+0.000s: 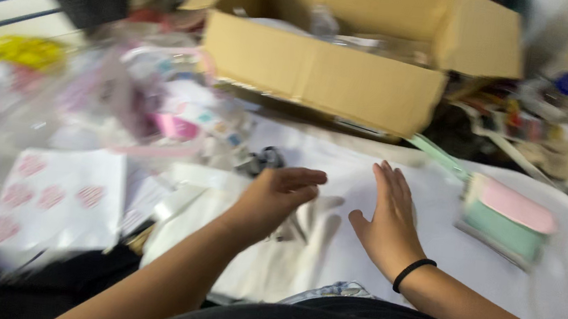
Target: The person sorts through various stationery items on a cluttered table, including a small wallet, greeting cards, and multiple rolls of decorative tape. They handle each item individually, peeling back tape to inspect the patterns and placing items into a small basket or onto the table surface.
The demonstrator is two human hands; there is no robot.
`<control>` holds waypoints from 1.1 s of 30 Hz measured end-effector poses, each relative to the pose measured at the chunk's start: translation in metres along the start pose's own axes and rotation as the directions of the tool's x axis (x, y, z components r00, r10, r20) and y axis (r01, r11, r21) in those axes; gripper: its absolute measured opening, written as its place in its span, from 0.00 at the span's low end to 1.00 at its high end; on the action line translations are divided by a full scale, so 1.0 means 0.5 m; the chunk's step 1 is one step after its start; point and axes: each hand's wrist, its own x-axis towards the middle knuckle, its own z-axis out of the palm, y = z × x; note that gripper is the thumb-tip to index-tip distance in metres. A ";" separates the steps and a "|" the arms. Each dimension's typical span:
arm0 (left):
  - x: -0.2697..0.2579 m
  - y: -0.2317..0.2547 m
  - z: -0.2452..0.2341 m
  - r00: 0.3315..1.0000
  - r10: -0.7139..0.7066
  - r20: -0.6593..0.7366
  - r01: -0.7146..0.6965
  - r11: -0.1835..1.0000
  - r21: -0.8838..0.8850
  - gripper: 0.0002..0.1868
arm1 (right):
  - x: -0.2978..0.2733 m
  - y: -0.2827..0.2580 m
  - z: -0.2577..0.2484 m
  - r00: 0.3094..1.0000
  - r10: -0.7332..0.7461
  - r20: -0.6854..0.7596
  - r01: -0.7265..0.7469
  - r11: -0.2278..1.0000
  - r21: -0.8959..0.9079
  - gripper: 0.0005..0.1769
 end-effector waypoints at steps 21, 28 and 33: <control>-0.196 0.008 -0.408 0.678 0.167 -0.716 -0.009 0.976 0.219 0.19 | 0.103 -0.474 0.101 0.844 -0.524 -0.114 0.531 0.788 0.312 0.20; -0.092 -0.025 -0.506 0.641 0.324 -0.696 0.049 0.888 0.458 0.24 | 0.124 -0.535 0.136 0.836 -0.535 -0.122 0.546 0.788 0.285 0.17; -0.066 -0.011 -0.559 0.654 0.343 -0.674 0.038 0.875 0.482 0.18 | 0.141 -0.570 0.165 0.873 -0.478 -0.096 0.482 0.816 0.321 0.16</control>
